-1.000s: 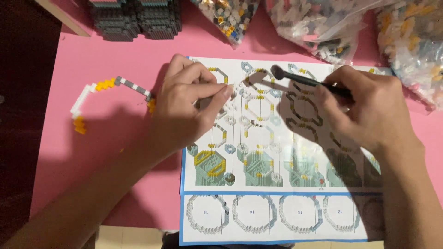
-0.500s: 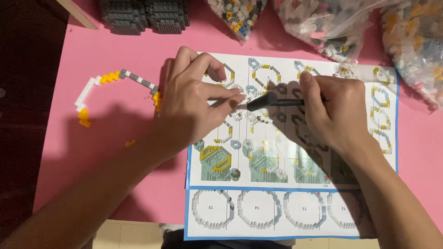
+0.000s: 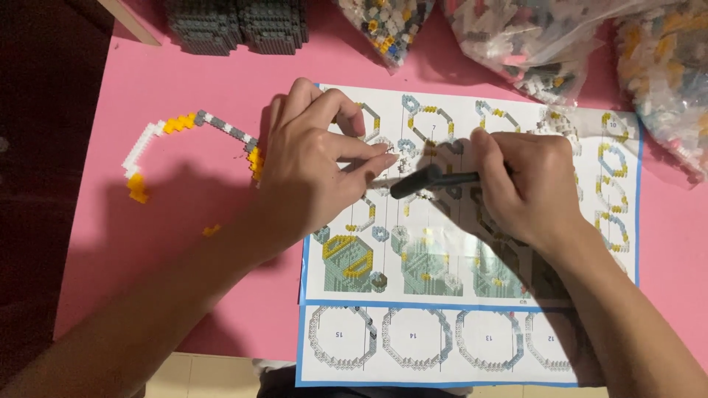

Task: Assembling a complex structure using small interlocking plastic blocks and a small hammer tool while following a manual.

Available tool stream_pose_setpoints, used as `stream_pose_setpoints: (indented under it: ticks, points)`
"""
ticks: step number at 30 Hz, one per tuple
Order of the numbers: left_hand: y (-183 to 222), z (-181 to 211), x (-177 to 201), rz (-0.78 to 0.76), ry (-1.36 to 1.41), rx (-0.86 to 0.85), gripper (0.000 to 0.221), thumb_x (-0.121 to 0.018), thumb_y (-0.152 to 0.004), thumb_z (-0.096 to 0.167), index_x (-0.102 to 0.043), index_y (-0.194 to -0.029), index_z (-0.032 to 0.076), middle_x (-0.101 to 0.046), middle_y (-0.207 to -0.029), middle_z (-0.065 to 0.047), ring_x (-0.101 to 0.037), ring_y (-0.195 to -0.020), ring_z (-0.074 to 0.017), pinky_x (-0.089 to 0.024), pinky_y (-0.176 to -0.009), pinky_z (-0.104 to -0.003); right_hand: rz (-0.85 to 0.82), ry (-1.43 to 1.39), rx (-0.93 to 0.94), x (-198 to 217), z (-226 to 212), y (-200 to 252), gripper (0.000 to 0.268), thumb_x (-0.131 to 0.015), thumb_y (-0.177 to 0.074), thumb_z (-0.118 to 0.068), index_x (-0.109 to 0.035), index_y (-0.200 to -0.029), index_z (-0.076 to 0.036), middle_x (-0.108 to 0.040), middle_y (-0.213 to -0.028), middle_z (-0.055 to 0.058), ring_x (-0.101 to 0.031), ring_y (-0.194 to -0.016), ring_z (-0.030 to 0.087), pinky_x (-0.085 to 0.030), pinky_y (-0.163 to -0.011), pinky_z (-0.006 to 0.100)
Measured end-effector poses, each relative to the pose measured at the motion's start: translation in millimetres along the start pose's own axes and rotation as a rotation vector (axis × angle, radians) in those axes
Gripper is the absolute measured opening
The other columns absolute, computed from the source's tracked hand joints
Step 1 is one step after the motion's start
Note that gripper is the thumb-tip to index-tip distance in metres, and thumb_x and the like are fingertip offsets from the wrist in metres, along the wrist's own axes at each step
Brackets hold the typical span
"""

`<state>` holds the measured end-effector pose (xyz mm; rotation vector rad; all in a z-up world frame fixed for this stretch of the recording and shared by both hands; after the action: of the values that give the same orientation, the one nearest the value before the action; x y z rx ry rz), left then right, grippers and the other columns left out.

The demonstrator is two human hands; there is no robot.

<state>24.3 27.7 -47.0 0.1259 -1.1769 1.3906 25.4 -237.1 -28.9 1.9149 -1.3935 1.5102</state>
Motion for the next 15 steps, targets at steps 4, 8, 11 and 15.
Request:
stream_pose_setpoints:
  ticks: [4,8,11,15]
  points:
    - [0.7,-0.3,0.2,-0.001,-0.012,0.001,0.012,-0.096,-0.087,0.037,-0.090,-0.090,0.027,-0.060,-0.096,0.008,-0.048,-0.099,-0.0236,-0.034,-0.085,-0.042,-0.004,0.109,0.067,-1.1,13.7,1.2,0.061,-0.047,-0.119,-0.004,-0.048,-0.058,-0.011,-0.041,-0.048,0.000,-0.034,-0.036,0.012,-0.021,-0.036,0.030]
    - [-1.1,5.4,5.9,0.010,-0.028,-0.008,0.014,-0.089,-0.094,0.038,-0.089,-0.090,0.025,-0.061,-0.095,0.008,-0.047,-0.097,-0.0231,-0.033,-0.082,-0.042,0.136,-0.226,-0.278,19.7,1.9,2.0,0.062,-0.051,-0.126,-0.007,-0.047,-0.065,-0.009,-0.045,-0.056,0.003,-0.032,-0.043,0.014,-0.014,-0.041,0.035]
    - [-4.4,10.5,9.7,0.070,-0.016,-0.041,0.013,-0.083,-0.101,0.033,-0.087,-0.099,0.020,-0.063,-0.099,0.004,-0.050,-0.098,-0.0242,-0.035,-0.085,-0.043,0.127,-0.080,-0.435,23.4,14.1,2.8,0.070,-0.031,-0.126,-0.047,-0.048,-0.072,-0.007,-0.038,-0.065,0.002,-0.034,-0.065,0.015,-0.024,-0.062,0.039]
    - [-1.1,7.6,7.4,-0.027,-0.013,-0.060,0.029,-0.093,-0.087,0.041,-0.087,-0.104,0.018,-0.065,-0.106,0.003,-0.052,-0.105,-0.0251,-0.038,-0.090,-0.044,0.106,0.112,-0.072,10.2,24.8,3.0,0.016,-0.064,-0.119,-0.002,-0.064,-0.110,0.011,-0.059,-0.092,0.018,-0.053,-0.074,0.029,-0.044,-0.061,0.042]
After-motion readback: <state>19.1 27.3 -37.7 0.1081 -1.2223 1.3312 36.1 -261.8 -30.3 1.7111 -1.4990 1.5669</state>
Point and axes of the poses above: each hand's wrist, its own y-axis away from the middle knuckle, its own x-axis out of the back of the hand, z = x × y, the point moved 1 cm from there along -y, towards the middle knuckle
